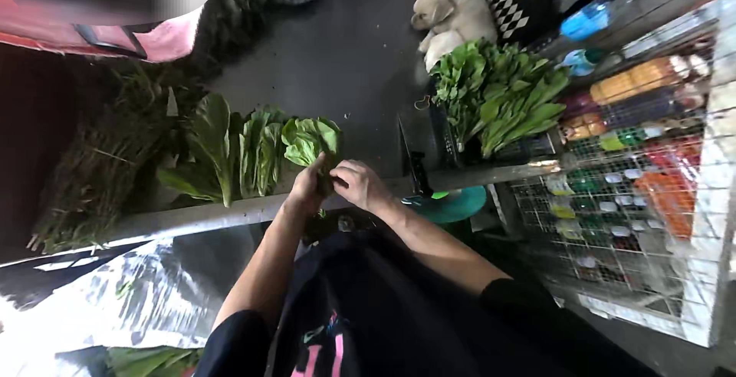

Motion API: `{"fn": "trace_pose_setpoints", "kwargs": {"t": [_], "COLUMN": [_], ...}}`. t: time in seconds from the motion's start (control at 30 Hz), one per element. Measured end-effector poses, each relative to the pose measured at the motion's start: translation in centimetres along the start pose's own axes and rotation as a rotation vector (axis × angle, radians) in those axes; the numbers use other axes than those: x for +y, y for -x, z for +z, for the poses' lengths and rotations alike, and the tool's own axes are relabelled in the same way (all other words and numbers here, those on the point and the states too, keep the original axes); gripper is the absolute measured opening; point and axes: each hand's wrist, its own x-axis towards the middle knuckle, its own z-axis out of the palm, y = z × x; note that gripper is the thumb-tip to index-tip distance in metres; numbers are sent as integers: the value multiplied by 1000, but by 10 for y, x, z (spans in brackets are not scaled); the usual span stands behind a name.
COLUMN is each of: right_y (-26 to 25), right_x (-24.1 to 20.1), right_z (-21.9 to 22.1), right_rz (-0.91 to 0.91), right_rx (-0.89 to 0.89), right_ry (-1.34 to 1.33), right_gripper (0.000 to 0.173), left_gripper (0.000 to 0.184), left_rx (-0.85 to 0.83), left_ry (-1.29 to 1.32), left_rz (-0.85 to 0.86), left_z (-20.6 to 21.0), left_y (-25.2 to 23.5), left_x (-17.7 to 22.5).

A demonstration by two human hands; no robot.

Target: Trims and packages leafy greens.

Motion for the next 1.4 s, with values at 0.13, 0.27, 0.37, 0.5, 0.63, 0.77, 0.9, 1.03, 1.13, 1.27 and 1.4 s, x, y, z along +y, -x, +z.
{"fn": "trace_pose_setpoints", "kwargs": {"t": [0.13,0.27,0.37,0.5,0.63,0.77,0.9,1.03,1.13,1.27,1.4], "right_y": [-8,-13,-15,-15,-16,-15,-15,-18,-22,-27,-16], "right_x": [-12,-10,0,10,5,4,9,12,9,-3,8], "right_z": [-7,-11,-15,-15,-11,-11,-10,-13,-22,-39,-38], "right_rz": [-7,-39,-102,-153,-162,-189,-196,-100,9,178,244], "right_rx": [-96,-125,-101,-59,-44,-34,-10,-40,-201,-557,-599], "right_ry": [195,248,239,146,195,275,297,128,-253,-412,-325], "right_gripper": [12,16,14,14,13,9,11,18,11,16,17], "left_gripper": [49,50,51,56,49,45,51,47,40,42,42], "left_rx": [60,68,114,125,109,128,162,174,162,164,229], "left_ry": [-43,-81,-66,-47,-43,-4,21,49,31,37,142], "left_rz": [11,46,80,109,109,104,106,136,171,160,165], "left_z": [7,10,10,6,15,20,22,19,14,8,12], "left_y": [4,6,6,2,6,5,0,-10,-14,-20,-20], "left_x": [7,7,9,8,8,6,3,1,-4,-10,-12]}}
